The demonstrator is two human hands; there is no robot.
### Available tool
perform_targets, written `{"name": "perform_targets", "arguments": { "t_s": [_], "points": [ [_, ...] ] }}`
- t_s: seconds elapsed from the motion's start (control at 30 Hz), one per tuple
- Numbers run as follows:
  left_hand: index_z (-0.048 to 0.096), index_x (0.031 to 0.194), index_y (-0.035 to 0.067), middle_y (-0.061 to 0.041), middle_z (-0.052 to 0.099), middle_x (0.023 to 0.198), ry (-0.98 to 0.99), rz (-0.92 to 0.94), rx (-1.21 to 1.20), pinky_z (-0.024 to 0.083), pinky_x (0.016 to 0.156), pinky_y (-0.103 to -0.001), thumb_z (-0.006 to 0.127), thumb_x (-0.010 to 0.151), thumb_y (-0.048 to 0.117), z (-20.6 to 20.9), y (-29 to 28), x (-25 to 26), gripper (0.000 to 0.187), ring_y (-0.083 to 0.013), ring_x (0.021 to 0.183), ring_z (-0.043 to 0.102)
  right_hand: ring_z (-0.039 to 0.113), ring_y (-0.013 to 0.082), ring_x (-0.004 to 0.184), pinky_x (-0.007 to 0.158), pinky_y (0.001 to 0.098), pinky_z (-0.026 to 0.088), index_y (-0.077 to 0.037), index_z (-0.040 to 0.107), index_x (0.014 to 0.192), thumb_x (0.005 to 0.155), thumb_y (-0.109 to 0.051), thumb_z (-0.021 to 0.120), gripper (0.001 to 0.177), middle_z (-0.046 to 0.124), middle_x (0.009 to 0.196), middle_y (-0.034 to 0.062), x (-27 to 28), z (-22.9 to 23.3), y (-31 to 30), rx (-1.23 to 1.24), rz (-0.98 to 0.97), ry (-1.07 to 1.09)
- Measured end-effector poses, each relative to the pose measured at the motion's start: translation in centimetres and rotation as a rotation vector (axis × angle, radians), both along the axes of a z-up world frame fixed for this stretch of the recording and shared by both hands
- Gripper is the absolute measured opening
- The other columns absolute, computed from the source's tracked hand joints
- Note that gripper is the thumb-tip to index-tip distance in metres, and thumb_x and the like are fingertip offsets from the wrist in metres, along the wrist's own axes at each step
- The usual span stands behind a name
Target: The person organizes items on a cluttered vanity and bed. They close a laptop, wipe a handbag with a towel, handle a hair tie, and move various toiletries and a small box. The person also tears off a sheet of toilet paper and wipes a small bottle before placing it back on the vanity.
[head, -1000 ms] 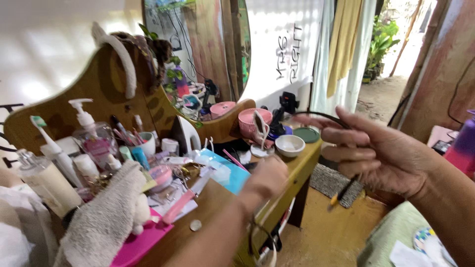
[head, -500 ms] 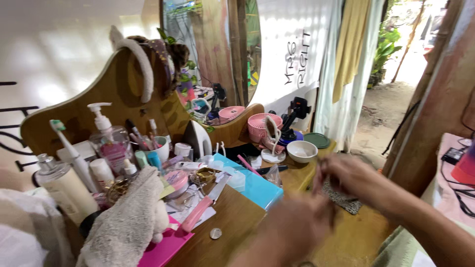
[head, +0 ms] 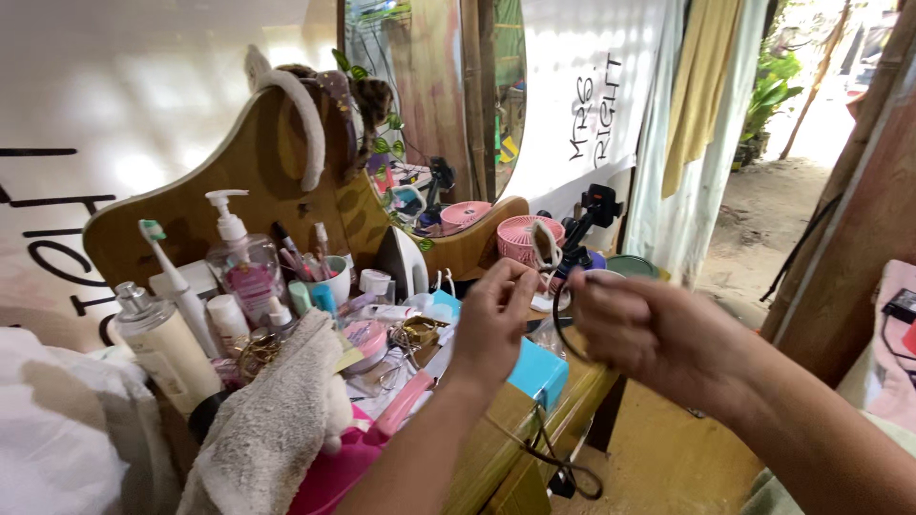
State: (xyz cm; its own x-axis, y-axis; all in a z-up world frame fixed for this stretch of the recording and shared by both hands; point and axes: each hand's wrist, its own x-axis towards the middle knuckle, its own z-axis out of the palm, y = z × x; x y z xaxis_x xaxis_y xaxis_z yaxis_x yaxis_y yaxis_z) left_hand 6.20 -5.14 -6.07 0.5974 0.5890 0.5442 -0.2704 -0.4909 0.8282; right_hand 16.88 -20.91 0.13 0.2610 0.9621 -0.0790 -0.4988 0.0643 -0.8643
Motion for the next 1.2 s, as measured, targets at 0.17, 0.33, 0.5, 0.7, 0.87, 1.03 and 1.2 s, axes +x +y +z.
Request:
{"name": "perform_targets", "arguments": {
  "t_s": [0.17,0.33,0.5,0.7,0.87,1.03,1.2],
  "points": [
    [0.06,0.129,0.015,-0.018,0.071,0.085,0.635,-0.042,0.307,0.056,0.067,-0.043,0.038,0.106,0.017,-3.4,-3.9,-1.0,0.032,-0.0273,0.075,0.071,0.041,0.0084,0.058,0.053,0.0199,0.036,-0.007,0.057,0.114,0.108,-0.021,0.04,0.023,0.044,0.069,-0.0048,1.9,2.3,3.1,0.234,-0.235,0.008],
    [0.056,0.143,0.01,-0.02,0.07,0.123,0.668,-0.301,0.422,0.051,0.09,-0.039,0.051,0.102,0.018,-6.1,-3.6,2.3,0.042,-0.0314,0.106,0.068,0.042,0.0106,0.061,0.06,0.0219,0.039,-0.004,0.054,0.114,0.106,-0.017,0.036,0.024,0.056,0.079,0.0003,1.4,1.7,3.2,0.081,-0.46,-0.548],
    [0.069,0.127,0.008,-0.012,0.076,0.114,0.48,-0.484,0.28,0.056,0.082,-0.032,0.054,0.103,0.019,-6.4,-0.5,4.7,0.03,-0.0159,0.094,0.069,0.043,0.0092,0.063,0.06,0.0194,0.038,-0.005,0.054,0.114,0.108,-0.016,0.036,0.022,0.057,0.079,0.0004,1.5,0.2,3.0,0.038,-0.385,-0.431],
    [0.075,0.12,0.011,-0.01,0.068,0.083,0.544,-0.19,-0.034,0.045,0.064,-0.036,0.054,0.108,0.021,-7.0,-1.3,2.4,0.027,-0.0167,0.068,0.057,0.044,0.0098,0.064,0.059,0.0212,0.043,-0.001,0.052,0.112,0.112,-0.015,0.037,0.021,0.051,0.078,0.002,6.9,2.5,3.9,0.407,-0.228,0.285],
    [0.076,0.115,0.01,-0.003,0.077,0.104,0.548,-0.476,0.002,0.054,0.085,-0.028,0.068,0.101,0.026,-5.2,-1.8,5.0,0.023,-0.0115,0.091,0.07,0.047,0.0124,0.064,0.058,0.0258,0.043,-0.002,0.055,0.112,0.104,-0.016,0.04,0.022,0.049,0.074,0.0005,4.7,-2.2,5.3,-0.016,-0.456,-0.709],
    [0.075,0.097,0.003,-0.011,0.08,0.091,0.345,-0.19,0.367,0.058,0.072,-0.033,0.08,0.084,0.022,0.3,4.4,4.4,0.024,-0.0151,0.079,0.073,0.044,0.014,0.061,0.054,0.0281,0.039,-0.005,0.061,0.106,0.103,-0.028,0.048,0.027,0.049,0.068,0.0016,4.0,-3.8,1.8,-0.281,0.011,-0.668],
    [0.065,0.104,0.003,-0.014,0.07,0.085,0.139,-0.568,0.099,0.05,0.063,-0.037,0.072,0.097,0.021,2.5,1.4,6.8,0.02,-0.0181,0.071,0.064,0.037,0.0086,0.058,0.05,0.0232,0.032,-0.007,0.064,0.099,0.106,-0.036,0.04,0.038,0.041,0.065,-0.0065,4.1,-2.6,-1.2,-0.231,-0.017,-0.377]
  ]
}}
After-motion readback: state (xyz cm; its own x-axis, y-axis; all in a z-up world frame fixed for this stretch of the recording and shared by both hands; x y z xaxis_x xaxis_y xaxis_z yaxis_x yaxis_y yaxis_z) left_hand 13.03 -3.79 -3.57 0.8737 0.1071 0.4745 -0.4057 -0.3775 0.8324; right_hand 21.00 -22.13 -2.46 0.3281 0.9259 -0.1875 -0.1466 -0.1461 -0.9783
